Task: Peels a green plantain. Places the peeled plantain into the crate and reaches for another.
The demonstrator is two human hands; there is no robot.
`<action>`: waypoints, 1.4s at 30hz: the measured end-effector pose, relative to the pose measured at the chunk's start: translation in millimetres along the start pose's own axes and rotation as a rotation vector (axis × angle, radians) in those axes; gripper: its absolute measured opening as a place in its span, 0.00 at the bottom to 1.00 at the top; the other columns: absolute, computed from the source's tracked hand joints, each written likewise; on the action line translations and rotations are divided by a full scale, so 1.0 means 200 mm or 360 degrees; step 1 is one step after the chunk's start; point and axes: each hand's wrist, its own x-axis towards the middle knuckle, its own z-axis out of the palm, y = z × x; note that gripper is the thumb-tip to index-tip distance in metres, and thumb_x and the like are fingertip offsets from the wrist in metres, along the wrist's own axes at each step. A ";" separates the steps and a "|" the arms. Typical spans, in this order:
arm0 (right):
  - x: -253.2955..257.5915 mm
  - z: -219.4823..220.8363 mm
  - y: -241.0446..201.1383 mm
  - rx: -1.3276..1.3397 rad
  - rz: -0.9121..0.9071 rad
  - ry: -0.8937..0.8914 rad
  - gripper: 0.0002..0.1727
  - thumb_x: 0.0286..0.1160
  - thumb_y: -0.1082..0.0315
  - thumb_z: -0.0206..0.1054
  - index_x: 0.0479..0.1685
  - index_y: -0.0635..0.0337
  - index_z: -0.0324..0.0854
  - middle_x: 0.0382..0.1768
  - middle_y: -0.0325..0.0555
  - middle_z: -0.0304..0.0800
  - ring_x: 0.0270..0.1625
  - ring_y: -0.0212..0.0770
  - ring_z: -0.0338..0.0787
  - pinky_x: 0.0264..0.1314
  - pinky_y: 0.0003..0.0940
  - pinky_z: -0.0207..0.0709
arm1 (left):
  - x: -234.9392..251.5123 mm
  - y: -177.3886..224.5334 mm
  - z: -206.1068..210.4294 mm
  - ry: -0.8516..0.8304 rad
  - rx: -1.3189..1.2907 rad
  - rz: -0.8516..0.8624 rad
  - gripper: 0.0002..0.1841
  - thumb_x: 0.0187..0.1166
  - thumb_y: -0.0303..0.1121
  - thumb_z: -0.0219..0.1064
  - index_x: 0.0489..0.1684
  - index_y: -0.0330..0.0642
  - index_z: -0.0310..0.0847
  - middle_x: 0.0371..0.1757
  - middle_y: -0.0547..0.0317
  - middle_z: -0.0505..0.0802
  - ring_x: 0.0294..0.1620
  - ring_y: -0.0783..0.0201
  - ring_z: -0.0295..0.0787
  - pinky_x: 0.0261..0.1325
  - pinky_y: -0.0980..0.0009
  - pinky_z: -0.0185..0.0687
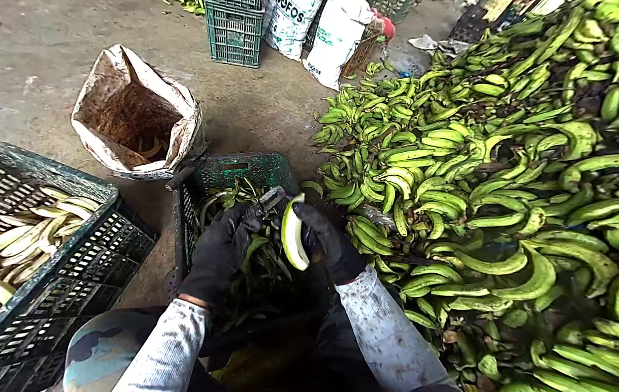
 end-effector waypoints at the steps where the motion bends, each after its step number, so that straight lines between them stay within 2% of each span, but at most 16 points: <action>1: 0.02 0.00 0.00 0.0242 -0.0085 0.0066 0.21 0.80 0.44 0.61 0.61 0.47 0.79 0.40 0.44 0.90 0.38 0.37 0.91 0.41 0.35 0.88 | -0.02 0.01 0.04 0.0024 -0.0006 0.0115 0.25 0.87 0.54 0.53 0.79 0.60 0.76 0.61 0.53 0.90 0.58 0.51 0.89 0.57 0.40 0.83; 4: 0.06 0.02 0.00 0.0824 -0.0307 0.0267 0.24 0.91 0.44 0.44 0.57 0.48 0.81 0.46 0.43 0.90 0.45 0.39 0.92 0.43 0.38 0.89 | -0.05 0.02 0.15 0.0141 0.0041 0.0437 0.31 0.85 0.62 0.50 0.79 0.56 0.78 0.59 0.50 0.91 0.57 0.49 0.89 0.57 0.40 0.83; 6: 0.08 0.00 0.01 0.1027 -0.0415 0.0274 0.29 0.91 0.42 0.39 0.56 0.48 0.83 0.47 0.43 0.91 0.46 0.39 0.93 0.42 0.37 0.90 | -0.07 0.04 0.17 0.0247 0.0092 0.0535 0.34 0.83 0.65 0.51 0.77 0.53 0.79 0.55 0.47 0.91 0.54 0.47 0.89 0.55 0.40 0.82; 12: 0.08 -0.04 0.03 0.1454 -0.0423 0.0301 0.29 0.87 0.37 0.45 0.54 0.49 0.82 0.47 0.43 0.92 0.49 0.41 0.94 0.47 0.41 0.91 | -0.09 0.06 0.21 0.0522 0.0261 0.0702 0.31 0.80 0.61 0.59 0.71 0.49 0.85 0.45 0.41 0.91 0.47 0.42 0.89 0.52 0.42 0.83; 15: 0.07 -0.01 0.03 0.1105 -0.0400 0.0222 0.28 0.89 0.40 0.42 0.54 0.47 0.82 0.45 0.40 0.91 0.46 0.37 0.92 0.44 0.36 0.89 | -0.08 0.06 0.17 0.0224 0.0142 0.0496 0.30 0.83 0.58 0.56 0.77 0.53 0.80 0.54 0.44 0.91 0.55 0.44 0.88 0.57 0.41 0.82; 17: 0.05 0.01 0.03 0.0932 -0.0359 0.0102 0.25 0.92 0.45 0.40 0.59 0.45 0.82 0.48 0.38 0.91 0.49 0.34 0.91 0.49 0.35 0.89 | -0.06 0.05 0.14 0.0105 0.0063 0.0384 0.29 0.83 0.60 0.55 0.79 0.58 0.79 0.55 0.49 0.91 0.53 0.49 0.88 0.54 0.43 0.83; 20: 0.04 0.04 0.03 0.0557 -0.0224 0.0364 0.22 0.92 0.48 0.42 0.55 0.46 0.81 0.38 0.38 0.90 0.39 0.34 0.90 0.41 0.34 0.88 | -0.07 0.03 0.13 0.0131 0.0162 0.0413 0.32 0.81 0.62 0.56 0.77 0.56 0.81 0.52 0.46 0.91 0.49 0.47 0.89 0.50 0.41 0.82; 23: 0.04 0.06 0.07 -0.0101 -0.0225 0.0609 0.20 0.95 0.55 0.42 0.57 0.53 0.78 0.36 0.39 0.85 0.37 0.32 0.86 0.40 0.31 0.84 | -0.08 0.01 0.14 0.0136 0.0201 0.0335 0.29 0.81 0.58 0.57 0.76 0.54 0.82 0.53 0.44 0.92 0.51 0.43 0.89 0.52 0.38 0.81; 26: -0.01 0.08 0.08 -0.0753 -0.0233 0.0385 0.25 0.94 0.54 0.40 0.70 0.57 0.77 0.53 0.43 0.87 0.52 0.30 0.86 0.58 0.31 0.82 | -0.05 0.02 0.07 0.0001 -0.0012 -0.0022 0.23 0.86 0.47 0.59 0.78 0.57 0.78 0.62 0.49 0.90 0.59 0.49 0.89 0.60 0.40 0.82; 27: -0.02 0.10 0.06 -0.0867 -0.0218 0.0284 0.27 0.91 0.53 0.41 0.75 0.58 0.75 0.61 0.45 0.86 0.61 0.31 0.84 0.67 0.33 0.79 | -0.04 0.03 0.04 -0.0021 -0.0074 -0.0114 0.22 0.87 0.47 0.59 0.78 0.56 0.78 0.63 0.49 0.90 0.60 0.49 0.89 0.61 0.40 0.81; 29: -0.04 0.13 0.05 -0.0943 -0.0163 0.0159 0.29 0.89 0.52 0.45 0.79 0.55 0.75 0.68 0.46 0.85 0.66 0.33 0.84 0.73 0.36 0.77 | -0.03 0.02 0.01 -0.0014 -0.0129 -0.0222 0.21 0.89 0.46 0.59 0.76 0.54 0.79 0.59 0.48 0.92 0.57 0.50 0.90 0.61 0.39 0.80; 32: -0.01 0.11 0.09 -0.0631 -0.0094 0.0208 0.28 0.86 0.50 0.46 0.74 0.53 0.79 0.46 0.46 0.89 0.41 0.37 0.88 0.46 0.37 0.84 | -0.04 0.00 -0.01 -0.0029 -0.0159 -0.0313 0.22 0.90 0.53 0.55 0.75 0.57 0.80 0.50 0.52 0.93 0.50 0.54 0.90 0.57 0.42 0.81; 35: 0.03 0.04 0.10 0.0211 -0.0003 0.0375 0.26 0.89 0.44 0.41 0.52 0.55 0.77 0.30 0.45 0.86 0.24 0.36 0.86 0.25 0.29 0.83 | -0.07 -0.03 0.03 -0.0001 -0.0069 -0.0072 0.26 0.87 0.58 0.55 0.77 0.60 0.77 0.56 0.54 0.93 0.52 0.54 0.91 0.56 0.41 0.83; 37: 0.04 -0.01 0.08 0.0731 0.0051 0.0375 0.31 0.87 0.36 0.42 0.45 0.51 0.81 0.26 0.43 0.86 0.22 0.36 0.86 0.22 0.31 0.83 | -0.09 -0.04 0.07 -0.0016 0.0078 0.0206 0.28 0.86 0.59 0.53 0.78 0.57 0.78 0.62 0.52 0.91 0.57 0.51 0.91 0.59 0.40 0.83; 39: 0.03 -0.05 0.09 0.0953 -0.0026 0.0391 0.28 0.88 0.38 0.43 0.48 0.47 0.82 0.32 0.40 0.89 0.31 0.35 0.90 0.31 0.33 0.87 | -0.12 -0.04 0.12 0.0062 0.0228 0.0506 0.29 0.83 0.58 0.56 0.76 0.52 0.81 0.56 0.44 0.93 0.53 0.44 0.91 0.55 0.38 0.83; 42: 0.04 -0.11 0.12 0.1196 -0.0048 0.0406 0.26 0.87 0.42 0.45 0.43 0.51 0.81 0.27 0.39 0.84 0.26 0.34 0.86 0.29 0.30 0.84 | -0.15 -0.01 0.19 0.0208 0.0409 0.0803 0.31 0.81 0.65 0.57 0.72 0.56 0.85 0.46 0.44 0.92 0.46 0.43 0.90 0.48 0.42 0.84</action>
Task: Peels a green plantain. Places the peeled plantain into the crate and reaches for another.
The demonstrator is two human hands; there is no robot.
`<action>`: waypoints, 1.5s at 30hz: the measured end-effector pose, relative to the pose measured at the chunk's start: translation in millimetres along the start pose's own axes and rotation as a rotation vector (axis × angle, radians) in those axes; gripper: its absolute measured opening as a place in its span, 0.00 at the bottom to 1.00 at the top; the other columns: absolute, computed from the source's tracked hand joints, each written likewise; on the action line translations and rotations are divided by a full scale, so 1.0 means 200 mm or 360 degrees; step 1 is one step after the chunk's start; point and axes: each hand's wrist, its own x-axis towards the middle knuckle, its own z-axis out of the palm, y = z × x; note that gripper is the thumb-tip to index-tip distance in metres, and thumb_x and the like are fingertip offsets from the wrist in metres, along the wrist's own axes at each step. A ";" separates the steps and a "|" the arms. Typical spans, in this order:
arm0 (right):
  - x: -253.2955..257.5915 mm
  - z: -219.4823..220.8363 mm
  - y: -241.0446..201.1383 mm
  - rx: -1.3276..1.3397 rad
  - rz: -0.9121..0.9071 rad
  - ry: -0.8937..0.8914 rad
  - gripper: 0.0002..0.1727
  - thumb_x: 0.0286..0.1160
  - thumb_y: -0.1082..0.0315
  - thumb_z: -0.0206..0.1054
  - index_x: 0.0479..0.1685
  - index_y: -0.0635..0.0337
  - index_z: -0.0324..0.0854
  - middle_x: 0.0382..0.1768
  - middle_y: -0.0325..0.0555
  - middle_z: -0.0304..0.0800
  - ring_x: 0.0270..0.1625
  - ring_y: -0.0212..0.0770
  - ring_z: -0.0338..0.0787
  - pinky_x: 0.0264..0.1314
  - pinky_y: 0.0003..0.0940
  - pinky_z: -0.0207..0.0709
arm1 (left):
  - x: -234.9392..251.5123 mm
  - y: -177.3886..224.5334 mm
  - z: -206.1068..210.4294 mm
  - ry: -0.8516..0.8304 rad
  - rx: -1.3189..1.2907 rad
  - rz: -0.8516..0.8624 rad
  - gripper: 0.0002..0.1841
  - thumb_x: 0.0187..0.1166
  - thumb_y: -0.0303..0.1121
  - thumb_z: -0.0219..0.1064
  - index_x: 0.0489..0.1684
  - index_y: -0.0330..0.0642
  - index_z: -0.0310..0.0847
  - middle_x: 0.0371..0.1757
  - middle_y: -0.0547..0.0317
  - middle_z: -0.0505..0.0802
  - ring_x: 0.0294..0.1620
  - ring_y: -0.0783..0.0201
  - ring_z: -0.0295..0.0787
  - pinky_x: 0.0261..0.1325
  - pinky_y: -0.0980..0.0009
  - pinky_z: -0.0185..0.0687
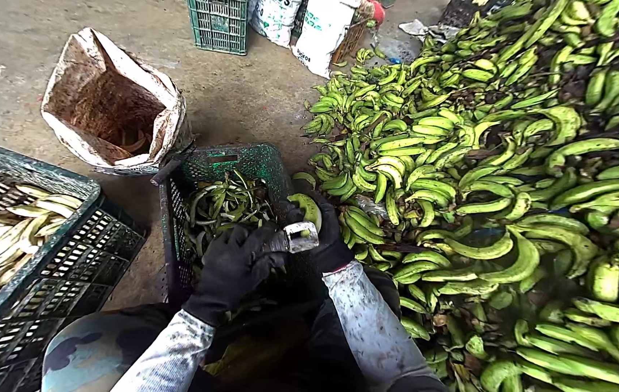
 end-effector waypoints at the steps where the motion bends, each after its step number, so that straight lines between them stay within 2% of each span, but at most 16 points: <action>1: 0.00 -0.02 0.00 0.0018 0.0009 -0.0014 0.26 0.87 0.42 0.46 0.42 0.53 0.81 0.26 0.39 0.84 0.25 0.33 0.85 0.29 0.29 0.84 | 0.00 0.01 0.02 0.0037 0.0041 0.0052 0.31 0.81 0.66 0.57 0.71 0.58 0.86 0.45 0.45 0.92 0.44 0.43 0.90 0.46 0.43 0.85; 4: -0.02 0.00 0.02 -0.0056 0.0105 0.0058 0.26 0.87 0.43 0.45 0.44 0.54 0.79 0.28 0.41 0.84 0.26 0.35 0.86 0.29 0.30 0.84 | 0.00 0.03 0.04 -0.0054 0.0004 -0.0052 0.29 0.81 0.62 0.59 0.71 0.56 0.86 0.47 0.42 0.93 0.47 0.40 0.90 0.48 0.41 0.84; 8: -0.04 0.06 0.07 -0.0715 0.0048 0.0083 0.23 0.91 0.45 0.42 0.50 0.49 0.78 0.29 0.40 0.84 0.28 0.35 0.86 0.29 0.33 0.84 | 0.06 0.03 0.00 -0.0444 -0.0522 -0.0749 0.24 0.85 0.44 0.59 0.80 0.55 0.78 0.63 0.47 0.90 0.60 0.50 0.88 0.64 0.44 0.82; 11: -0.07 0.06 0.11 -0.1102 -0.0071 -0.0115 0.23 0.92 0.49 0.43 0.58 0.52 0.80 0.35 0.41 0.87 0.33 0.33 0.86 0.36 0.30 0.85 | 0.06 -0.04 0.01 -0.0353 -0.0831 -0.1115 0.19 0.88 0.45 0.60 0.74 0.57 0.79 0.50 0.56 0.92 0.46 0.61 0.89 0.54 0.53 0.84; 14: -0.11 0.07 0.11 -0.1344 -0.0073 -0.0207 0.21 0.87 0.52 0.51 0.65 0.55 0.79 0.41 0.42 0.89 0.39 0.33 0.88 0.45 0.31 0.85 | 0.06 -0.10 0.00 -0.0233 -0.0994 -0.1361 0.22 0.89 0.51 0.58 0.75 0.55 0.77 0.46 0.53 0.92 0.44 0.59 0.90 0.52 0.53 0.86; 18: -0.10 0.09 0.09 -0.1822 -0.0130 -0.0117 0.27 0.81 0.49 0.58 0.75 0.51 0.78 0.47 0.44 0.89 0.41 0.36 0.87 0.45 0.33 0.83 | 0.04 -0.11 -0.04 -0.0121 -0.0979 -0.1282 0.22 0.86 0.54 0.60 0.72 0.57 0.79 0.41 0.58 0.91 0.39 0.64 0.87 0.47 0.57 0.84; 20: -0.10 0.09 0.07 -0.2034 -0.0216 -0.0035 0.27 0.81 0.49 0.60 0.77 0.49 0.77 0.49 0.45 0.90 0.43 0.36 0.88 0.45 0.36 0.83 | 0.04 -0.08 -0.06 -0.0138 -0.0840 -0.1071 0.22 0.85 0.51 0.62 0.73 0.58 0.79 0.47 0.61 0.92 0.44 0.66 0.89 0.51 0.56 0.86; 22: -0.11 0.08 0.05 -0.2233 -0.0269 -0.0062 0.28 0.81 0.52 0.62 0.79 0.49 0.75 0.55 0.44 0.91 0.49 0.35 0.89 0.52 0.38 0.84 | 0.03 -0.07 -0.07 -0.0221 -0.0634 -0.0896 0.25 0.82 0.52 0.62 0.76 0.56 0.78 0.61 0.55 0.91 0.58 0.57 0.89 0.62 0.46 0.84; 24: -0.11 0.07 0.06 -0.2403 -0.0375 -0.0160 0.26 0.80 0.55 0.66 0.76 0.53 0.78 0.54 0.45 0.91 0.47 0.34 0.89 0.51 0.38 0.83 | 0.04 -0.07 -0.08 -0.0285 -0.0531 -0.0936 0.24 0.84 0.50 0.60 0.77 0.57 0.78 0.62 0.51 0.90 0.58 0.52 0.89 0.60 0.41 0.82; 27: -0.13 0.08 0.06 -0.2187 -0.0325 -0.0242 0.26 0.78 0.61 0.60 0.77 0.54 0.78 0.59 0.46 0.90 0.54 0.34 0.89 0.58 0.36 0.83 | 0.06 -0.10 -0.11 -0.0351 -0.0578 -0.1198 0.21 0.89 0.51 0.57 0.76 0.60 0.77 0.51 0.52 0.92 0.50 0.53 0.90 0.56 0.42 0.82; 30: -0.09 0.06 0.07 -0.1285 -0.0146 0.0020 0.22 0.82 0.58 0.47 0.64 0.57 0.80 0.35 0.46 0.89 0.30 0.35 0.86 0.34 0.31 0.83 | 0.04 -0.10 -0.12 -0.0370 -0.0657 -0.1143 0.22 0.87 0.54 0.58 0.75 0.60 0.76 0.42 0.58 0.91 0.41 0.61 0.88 0.49 0.50 0.84; 32: -0.06 0.04 0.03 -0.0601 0.0069 0.0054 0.25 0.89 0.48 0.41 0.50 0.55 0.79 0.26 0.44 0.85 0.22 0.36 0.84 0.23 0.30 0.83 | 0.01 -0.08 -0.11 -0.0394 -0.0596 -0.0940 0.24 0.85 0.51 0.59 0.76 0.55 0.77 0.47 0.56 0.92 0.45 0.59 0.90 0.52 0.48 0.84; 34: -0.05 -0.01 -0.01 -0.0242 0.0135 -0.0012 0.27 0.87 0.42 0.46 0.48 0.53 0.83 0.29 0.43 0.86 0.26 0.36 0.87 0.28 0.32 0.86 | -0.02 -0.04 -0.09 -0.0398 -0.0487 -0.0660 0.25 0.83 0.52 0.60 0.74 0.51 0.79 0.56 0.52 0.92 0.54 0.54 0.91 0.58 0.44 0.85; 36: -0.04 -0.05 -0.02 -0.0222 0.0076 -0.0025 0.22 0.88 0.48 0.47 0.49 0.52 0.83 0.33 0.43 0.89 0.32 0.37 0.90 0.36 0.34 0.88 | -0.04 0.00 -0.06 -0.0359 -0.0381 -0.0345 0.29 0.82 0.56 0.59 0.72 0.46 0.82 0.60 0.46 0.92 0.58 0.46 0.91 0.59 0.41 0.84; 39: -0.04 -0.06 -0.03 -0.0300 0.0126 0.0035 0.22 0.88 0.50 0.47 0.49 0.55 0.81 0.29 0.42 0.86 0.25 0.33 0.86 0.28 0.27 0.84 | -0.05 0.04 -0.02 -0.0374 -0.0274 -0.0109 0.33 0.81 0.63 0.57 0.72 0.46 0.83 0.59 0.44 0.92 0.58 0.43 0.90 0.58 0.41 0.85; 45: -0.07 -0.02 0.07 -0.0622 0.0228 -0.0033 0.23 0.90 0.51 0.43 0.44 0.53 0.82 0.28 0.41 0.87 0.28 0.33 0.87 0.31 0.29 0.85 | 0.01 0.06 0.01 -0.0601 -0.0415 -0.0679 0.27 0.82 0.52 0.62 0.75 0.48 0.79 0.63 0.44 0.89 0.60 0.45 0.88 0.64 0.40 0.81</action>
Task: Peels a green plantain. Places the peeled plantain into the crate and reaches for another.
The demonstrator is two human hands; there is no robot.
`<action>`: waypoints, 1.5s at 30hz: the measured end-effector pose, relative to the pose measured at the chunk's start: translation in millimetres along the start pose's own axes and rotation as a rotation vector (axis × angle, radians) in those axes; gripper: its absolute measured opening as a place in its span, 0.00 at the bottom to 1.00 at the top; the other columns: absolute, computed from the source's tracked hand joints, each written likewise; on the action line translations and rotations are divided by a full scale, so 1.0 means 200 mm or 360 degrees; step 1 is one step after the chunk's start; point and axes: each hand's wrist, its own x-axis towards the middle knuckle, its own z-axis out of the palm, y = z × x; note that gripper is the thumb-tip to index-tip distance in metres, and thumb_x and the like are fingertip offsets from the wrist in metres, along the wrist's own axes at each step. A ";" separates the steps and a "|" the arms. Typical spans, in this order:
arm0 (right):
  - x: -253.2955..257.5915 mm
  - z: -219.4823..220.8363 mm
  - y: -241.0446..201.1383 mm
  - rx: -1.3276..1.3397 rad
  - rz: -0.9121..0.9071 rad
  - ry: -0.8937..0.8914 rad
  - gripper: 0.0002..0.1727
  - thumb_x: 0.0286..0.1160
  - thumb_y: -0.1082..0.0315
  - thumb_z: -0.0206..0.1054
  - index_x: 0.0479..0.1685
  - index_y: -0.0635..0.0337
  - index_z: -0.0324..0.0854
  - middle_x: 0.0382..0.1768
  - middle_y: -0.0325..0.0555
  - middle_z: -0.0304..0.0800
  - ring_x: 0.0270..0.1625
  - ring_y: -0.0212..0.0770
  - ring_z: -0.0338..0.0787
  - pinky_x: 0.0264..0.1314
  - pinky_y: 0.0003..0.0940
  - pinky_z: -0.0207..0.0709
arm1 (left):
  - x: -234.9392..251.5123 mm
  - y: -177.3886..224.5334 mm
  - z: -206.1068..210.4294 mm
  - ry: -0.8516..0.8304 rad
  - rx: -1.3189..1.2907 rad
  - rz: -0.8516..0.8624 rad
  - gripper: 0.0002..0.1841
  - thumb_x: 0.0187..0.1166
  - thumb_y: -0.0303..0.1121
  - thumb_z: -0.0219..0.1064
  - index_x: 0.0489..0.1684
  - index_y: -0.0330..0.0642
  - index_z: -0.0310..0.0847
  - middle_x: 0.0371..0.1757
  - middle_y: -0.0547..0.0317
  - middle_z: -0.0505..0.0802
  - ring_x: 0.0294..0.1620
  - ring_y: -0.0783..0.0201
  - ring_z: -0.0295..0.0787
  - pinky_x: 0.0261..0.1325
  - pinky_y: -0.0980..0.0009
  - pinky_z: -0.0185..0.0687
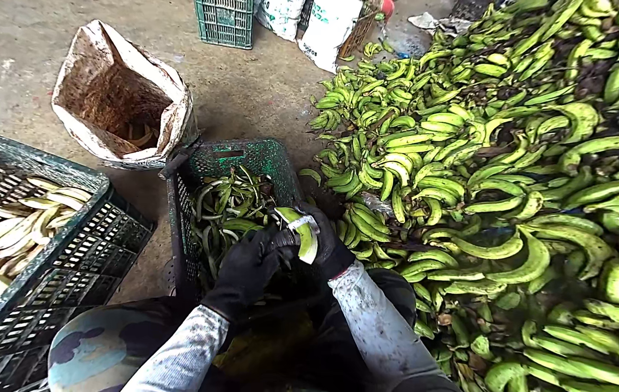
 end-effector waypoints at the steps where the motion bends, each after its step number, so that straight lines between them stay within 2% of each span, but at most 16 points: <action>1: 0.01 0.02 0.02 -0.0052 -0.0025 0.0022 0.23 0.91 0.52 0.42 0.44 0.54 0.82 0.27 0.41 0.86 0.26 0.33 0.86 0.29 0.28 0.84 | 0.01 -0.01 0.00 0.0075 -0.0030 -0.0104 0.25 0.84 0.51 0.61 0.74 0.49 0.80 0.61 0.45 0.90 0.58 0.45 0.89 0.62 0.39 0.82; 3: 0.03 0.04 0.04 -0.0120 -0.0047 0.0053 0.23 0.90 0.52 0.44 0.46 0.57 0.82 0.27 0.43 0.84 0.24 0.33 0.84 0.26 0.27 0.83 | 0.04 -0.04 -0.03 0.0231 -0.0144 -0.0313 0.21 0.87 0.49 0.59 0.71 0.50 0.81 0.54 0.47 0.92 0.53 0.47 0.91 0.57 0.39 0.83; 6: -0.01 0.05 0.01 -0.0215 -0.0171 0.0006 0.21 0.91 0.57 0.43 0.50 0.57 0.82 0.31 0.43 0.87 0.31 0.33 0.87 0.36 0.30 0.85 | 0.05 -0.11 -0.14 0.0425 -0.0425 -0.0547 0.23 0.88 0.54 0.58 0.68 0.48 0.79 0.44 0.51 0.91 0.42 0.53 0.89 0.50 0.45 0.84; 8: 0.00 0.07 -0.02 -0.0177 -0.0095 0.0061 0.25 0.91 0.53 0.40 0.46 0.57 0.82 0.22 0.42 0.82 0.19 0.31 0.82 0.19 0.24 0.80 | 0.03 -0.14 -0.22 0.0557 -0.0549 -0.0581 0.25 0.86 0.58 0.59 0.69 0.50 0.78 0.43 0.52 0.90 0.40 0.55 0.87 0.47 0.47 0.83; 10: 0.01 0.06 -0.03 -0.0409 -0.0175 0.0287 0.21 0.93 0.57 0.41 0.48 0.55 0.80 0.26 0.39 0.84 0.23 0.29 0.83 0.23 0.22 0.80 | -0.01 -0.15 -0.31 0.0612 -0.0570 -0.0595 0.26 0.85 0.60 0.58 0.70 0.53 0.77 0.43 0.53 0.90 0.38 0.56 0.86 0.44 0.48 0.82; 14: 0.16 -0.06 0.10 -0.1054 -0.0317 0.0738 0.23 0.95 0.59 0.44 0.74 0.64 0.74 0.60 0.52 0.84 0.59 0.36 0.85 0.63 0.34 0.80 | -0.11 -0.17 -0.42 0.0037 -0.0005 -0.0779 0.25 0.87 0.57 0.58 0.65 0.48 0.82 0.47 0.44 0.92 0.48 0.44 0.90 0.53 0.37 0.82; 16: 0.28 -0.07 0.22 -0.1203 -0.0268 0.0750 0.24 0.95 0.60 0.45 0.74 0.68 0.72 0.63 0.59 0.82 0.62 0.42 0.84 0.66 0.39 0.80 | -0.15 -0.15 -0.36 -0.0428 0.0360 -0.0877 0.29 0.84 0.61 0.57 0.65 0.46 0.82 0.56 0.40 0.91 0.60 0.37 0.88 0.60 0.30 0.78; 20: 0.42 0.45 0.34 -0.1096 -0.0002 0.0301 0.25 0.95 0.52 0.42 0.76 0.56 0.72 0.63 0.51 0.83 0.59 0.42 0.84 0.58 0.43 0.80 | -0.22 -0.18 -0.09 -0.0811 0.0501 -0.0806 0.31 0.75 0.58 0.67 0.71 0.46 0.82 0.69 0.36 0.86 0.69 0.29 0.82 0.61 0.24 0.75; 23: 0.54 0.96 0.31 -0.0804 0.0057 -0.0135 0.25 0.93 0.47 0.41 0.66 0.55 0.73 0.44 0.46 0.85 0.39 0.39 0.87 0.39 0.37 0.84 | -0.24 -0.11 -0.12 -0.0873 0.0397 -0.0663 0.31 0.74 0.60 0.68 0.68 0.46 0.83 0.66 0.36 0.88 0.67 0.32 0.83 0.61 0.26 0.76; 25: 0.60 1.13 0.25 -0.1102 -0.0049 -0.0282 0.25 0.95 0.52 0.40 0.76 0.57 0.69 0.57 0.50 0.84 0.48 0.42 0.89 0.48 0.40 0.85 | -0.26 0.02 -0.28 -0.0985 0.0270 -0.0737 0.26 0.82 0.49 0.66 0.66 0.35 0.82 0.67 0.31 0.86 0.69 0.30 0.81 0.66 0.29 0.72; 27: 0.65 1.06 0.20 -0.1836 -0.0314 -0.0416 0.24 0.94 0.55 0.47 0.83 0.49 0.68 0.73 0.48 0.80 0.66 0.46 0.86 0.64 0.49 0.83 | -0.25 0.00 -0.29 -0.0893 0.0257 -0.0752 0.25 0.82 0.48 0.65 0.65 0.36 0.83 0.65 0.33 0.88 0.68 0.31 0.82 0.66 0.29 0.72; 29: 0.71 0.86 0.22 -0.2569 -0.0429 -0.0413 0.24 0.92 0.53 0.52 0.82 0.47 0.71 0.72 0.55 0.82 0.68 0.57 0.85 0.66 0.64 0.78 | -0.23 -0.07 -0.24 -0.0787 0.0298 -0.0722 0.27 0.82 0.54 0.64 0.67 0.41 0.82 0.63 0.35 0.88 0.68 0.31 0.83 0.65 0.27 0.74; 33: 0.80 0.28 0.39 -0.3591 0.0338 -0.0427 0.36 0.81 0.56 0.60 0.92 0.45 0.59 0.85 0.60 0.65 0.78 0.70 0.73 0.72 0.71 0.71 | -0.20 -0.06 -0.26 -0.0824 0.0306 -0.0769 0.25 0.78 0.52 0.67 0.58 0.36 0.83 0.55 0.32 0.89 0.60 0.30 0.85 0.55 0.27 0.77; 37: 0.68 -0.09 0.52 -0.3850 0.0475 -0.0370 0.46 0.79 0.65 0.63 0.97 0.39 0.43 0.93 0.57 0.49 0.83 0.73 0.67 0.71 0.72 0.72 | -0.20 -0.05 -0.26 -0.0857 0.0283 -0.0752 0.26 0.80 0.54 0.65 0.57 0.37 0.84 0.56 0.33 0.89 0.61 0.31 0.85 0.57 0.28 0.78; 40: 0.67 -0.16 0.52 -0.3797 0.0310 -0.0365 0.36 0.80 0.69 0.59 0.91 0.43 0.59 0.85 0.52 0.66 0.80 0.64 0.74 0.72 0.67 0.74 | -0.19 -0.04 -0.28 -0.0841 0.0300 -0.0729 0.25 0.81 0.52 0.65 0.58 0.37 0.84 0.57 0.34 0.90 0.62 0.31 0.85 0.58 0.28 0.77; 45: 0.51 0.06 0.21 -0.3412 0.0249 -0.0371 0.28 0.85 0.62 0.59 0.85 0.54 0.69 0.79 0.60 0.74 0.82 0.62 0.73 0.83 0.61 0.65 | -0.19 0.00 -0.29 -0.0797 0.0353 -0.0687 0.28 0.83 0.58 0.60 0.66 0.44 0.82 0.61 0.38 0.90 0.65 0.34 0.85 0.60 0.28 0.77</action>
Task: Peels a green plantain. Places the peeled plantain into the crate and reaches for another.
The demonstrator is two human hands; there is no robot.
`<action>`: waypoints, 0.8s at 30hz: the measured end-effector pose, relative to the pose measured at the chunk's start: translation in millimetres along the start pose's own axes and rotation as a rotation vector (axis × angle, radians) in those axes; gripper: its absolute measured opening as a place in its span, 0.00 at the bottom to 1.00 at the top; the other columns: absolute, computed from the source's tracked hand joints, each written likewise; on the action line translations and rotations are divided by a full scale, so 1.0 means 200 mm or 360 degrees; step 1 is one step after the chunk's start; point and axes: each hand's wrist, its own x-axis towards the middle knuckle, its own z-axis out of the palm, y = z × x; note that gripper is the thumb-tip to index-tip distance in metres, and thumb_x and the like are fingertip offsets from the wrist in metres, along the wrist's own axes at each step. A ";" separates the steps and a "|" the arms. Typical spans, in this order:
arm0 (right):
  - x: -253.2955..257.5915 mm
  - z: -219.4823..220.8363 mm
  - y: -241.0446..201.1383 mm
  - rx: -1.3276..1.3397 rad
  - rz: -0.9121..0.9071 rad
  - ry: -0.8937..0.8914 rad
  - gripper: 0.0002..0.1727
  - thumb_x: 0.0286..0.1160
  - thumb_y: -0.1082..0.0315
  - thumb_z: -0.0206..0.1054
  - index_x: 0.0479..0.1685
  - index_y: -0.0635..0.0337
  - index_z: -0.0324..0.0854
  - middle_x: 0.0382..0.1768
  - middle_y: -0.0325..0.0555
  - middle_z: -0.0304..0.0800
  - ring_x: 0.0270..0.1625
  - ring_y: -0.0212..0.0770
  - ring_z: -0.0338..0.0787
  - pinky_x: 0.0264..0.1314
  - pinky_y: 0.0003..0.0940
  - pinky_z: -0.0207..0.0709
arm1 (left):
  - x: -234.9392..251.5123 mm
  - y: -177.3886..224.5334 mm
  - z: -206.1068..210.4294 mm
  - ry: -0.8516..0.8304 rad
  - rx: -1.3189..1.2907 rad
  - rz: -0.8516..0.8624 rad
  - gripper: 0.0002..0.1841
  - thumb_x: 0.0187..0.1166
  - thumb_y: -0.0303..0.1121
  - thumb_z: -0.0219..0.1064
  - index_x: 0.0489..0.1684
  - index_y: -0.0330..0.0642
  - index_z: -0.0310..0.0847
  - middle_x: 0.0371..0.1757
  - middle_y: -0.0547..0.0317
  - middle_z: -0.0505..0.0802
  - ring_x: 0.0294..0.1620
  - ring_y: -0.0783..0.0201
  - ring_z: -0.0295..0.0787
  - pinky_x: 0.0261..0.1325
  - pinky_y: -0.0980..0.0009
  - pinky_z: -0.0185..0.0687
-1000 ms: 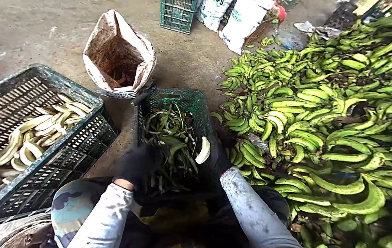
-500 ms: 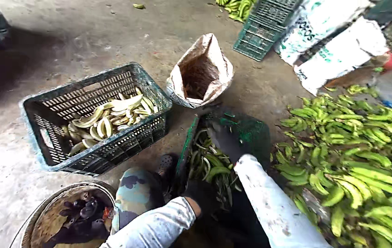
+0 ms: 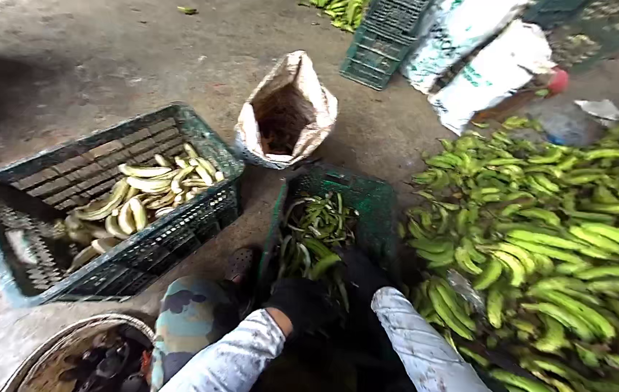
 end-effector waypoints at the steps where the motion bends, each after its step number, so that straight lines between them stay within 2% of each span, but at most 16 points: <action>1: -0.07 -0.11 0.00 0.0060 0.0046 0.0067 0.28 0.84 0.60 0.60 0.83 0.53 0.71 0.77 0.60 0.76 0.80 0.62 0.75 0.81 0.62 0.67 | 0.01 0.00 0.01 0.0030 -0.0008 0.0021 0.30 0.82 0.62 0.58 0.68 0.48 0.81 0.61 0.41 0.90 0.65 0.36 0.86 0.60 0.29 0.77; 3: -0.24 -0.36 0.02 0.0174 0.0155 0.0266 0.27 0.82 0.57 0.64 0.79 0.53 0.76 0.69 0.62 0.84 0.72 0.64 0.82 0.74 0.67 0.70 | 0.02 0.00 0.01 0.0044 -0.0048 0.0041 0.30 0.80 0.64 0.58 0.70 0.54 0.81 0.62 0.46 0.91 0.66 0.40 0.86 0.62 0.30 0.77; 5: -0.45 -0.58 0.10 0.0368 0.0175 0.0626 0.29 0.77 0.54 0.71 0.77 0.51 0.77 0.55 0.61 0.90 0.55 0.63 0.89 0.59 0.69 0.78 | 0.01 0.01 0.00 0.0068 -0.0117 0.0061 0.27 0.82 0.60 0.61 0.71 0.54 0.81 0.63 0.47 0.91 0.66 0.41 0.87 0.64 0.31 0.77; 6: -0.55 -0.65 0.13 0.0540 0.0136 0.0853 0.32 0.74 0.55 0.74 0.79 0.48 0.74 0.52 0.58 0.90 0.48 0.58 0.90 0.51 0.65 0.82 | 0.02 0.00 0.01 0.0124 -0.0158 0.0103 0.25 0.82 0.57 0.62 0.71 0.53 0.81 0.61 0.46 0.91 0.63 0.42 0.88 0.63 0.32 0.79; 7: -0.64 -0.69 0.15 0.0811 0.0084 0.1052 0.35 0.72 0.56 0.76 0.82 0.43 0.70 0.53 0.52 0.88 0.44 0.51 0.89 0.44 0.57 0.84 | 0.04 -0.02 0.02 0.0194 -0.0221 0.0173 0.24 0.82 0.55 0.63 0.70 0.53 0.82 0.57 0.47 0.93 0.58 0.44 0.91 0.60 0.34 0.82; 9: -0.72 -0.67 0.17 0.1456 -0.0059 0.1203 0.35 0.76 0.57 0.68 0.86 0.32 0.63 0.66 0.40 0.84 0.52 0.39 0.88 0.47 0.43 0.85 | 0.07 -0.02 0.01 0.0273 -0.0432 0.0354 0.21 0.86 0.49 0.62 0.74 0.55 0.79 0.57 0.52 0.93 0.56 0.51 0.92 0.62 0.42 0.85; 10: -0.69 -0.62 0.18 0.1748 -0.0122 0.1231 0.31 0.80 0.56 0.65 0.84 0.35 0.66 0.64 0.39 0.85 0.52 0.37 0.89 0.48 0.40 0.86 | 0.08 -0.01 0.01 0.0330 -0.0609 0.0464 0.21 0.87 0.46 0.62 0.75 0.54 0.78 0.56 0.56 0.93 0.52 0.57 0.92 0.60 0.49 0.86; 11: -0.63 -0.56 0.19 0.1970 -0.0174 0.1261 0.26 0.82 0.55 0.63 0.79 0.42 0.70 0.56 0.40 0.87 0.46 0.36 0.88 0.44 0.37 0.86 | 0.08 0.00 0.02 0.0404 -0.0824 0.0585 0.21 0.87 0.45 0.62 0.75 0.52 0.78 0.53 0.60 0.93 0.47 0.64 0.91 0.54 0.57 0.87; 12: -0.57 -0.51 0.19 0.2149 -0.0216 0.1303 0.25 0.82 0.54 0.63 0.77 0.46 0.72 0.51 0.41 0.87 0.41 0.35 0.86 0.40 0.35 0.84 | 0.09 0.01 0.04 0.0461 -0.1055 0.0708 0.21 0.87 0.43 0.62 0.76 0.51 0.77 0.51 0.63 0.93 0.45 0.70 0.89 0.51 0.65 0.87; 14: -0.50 -0.42 0.14 0.2352 -0.0163 0.1397 0.27 0.80 0.54 0.67 0.77 0.49 0.70 0.52 0.43 0.88 0.45 0.37 0.88 0.45 0.36 0.86 | 0.13 0.03 0.11 0.0545 -0.1471 0.0960 0.23 0.86 0.46 0.61 0.75 0.46 0.75 0.48 0.67 0.89 0.42 0.75 0.84 0.47 0.74 0.83; 17: -0.51 -0.34 0.00 0.2511 -0.0086 0.1473 0.27 0.81 0.59 0.67 0.77 0.52 0.67 0.52 0.46 0.89 0.44 0.39 0.90 0.43 0.35 0.87 | 0.17 0.08 0.18 0.0603 -0.1833 0.1064 0.30 0.86 0.55 0.58 0.76 0.39 0.71 0.42 0.65 0.88 0.37 0.72 0.84 0.41 0.75 0.83; 20: -0.57 -0.29 -0.09 0.2456 -0.0175 0.1520 0.32 0.77 0.65 0.68 0.81 0.51 0.63 0.52 0.45 0.89 0.44 0.38 0.91 0.43 0.35 0.88 | 0.22 0.11 0.21 0.0547 -0.1980 0.1005 0.31 0.88 0.54 0.50 0.77 0.37 0.68 0.35 0.64 0.86 0.29 0.70 0.82 0.33 0.75 0.82; 22: -0.58 -0.26 -0.11 0.2407 -0.0258 0.1574 0.35 0.72 0.66 0.70 0.82 0.52 0.63 0.53 0.45 0.88 0.48 0.38 0.91 0.48 0.36 0.89 | 0.25 0.12 0.24 0.0507 -0.1996 0.0987 0.37 0.86 0.62 0.48 0.78 0.38 0.68 0.33 0.64 0.86 0.27 0.69 0.82 0.32 0.74 0.82; 24: -0.60 -0.25 -0.11 0.2406 -0.0255 0.1649 0.34 0.73 0.68 0.70 0.81 0.57 0.63 0.55 0.48 0.88 0.50 0.39 0.92 0.52 0.36 0.90 | 0.24 0.15 0.24 0.0541 -0.2038 0.1048 0.39 0.85 0.63 0.46 0.78 0.35 0.66 0.33 0.63 0.86 0.27 0.67 0.82 0.34 0.71 0.85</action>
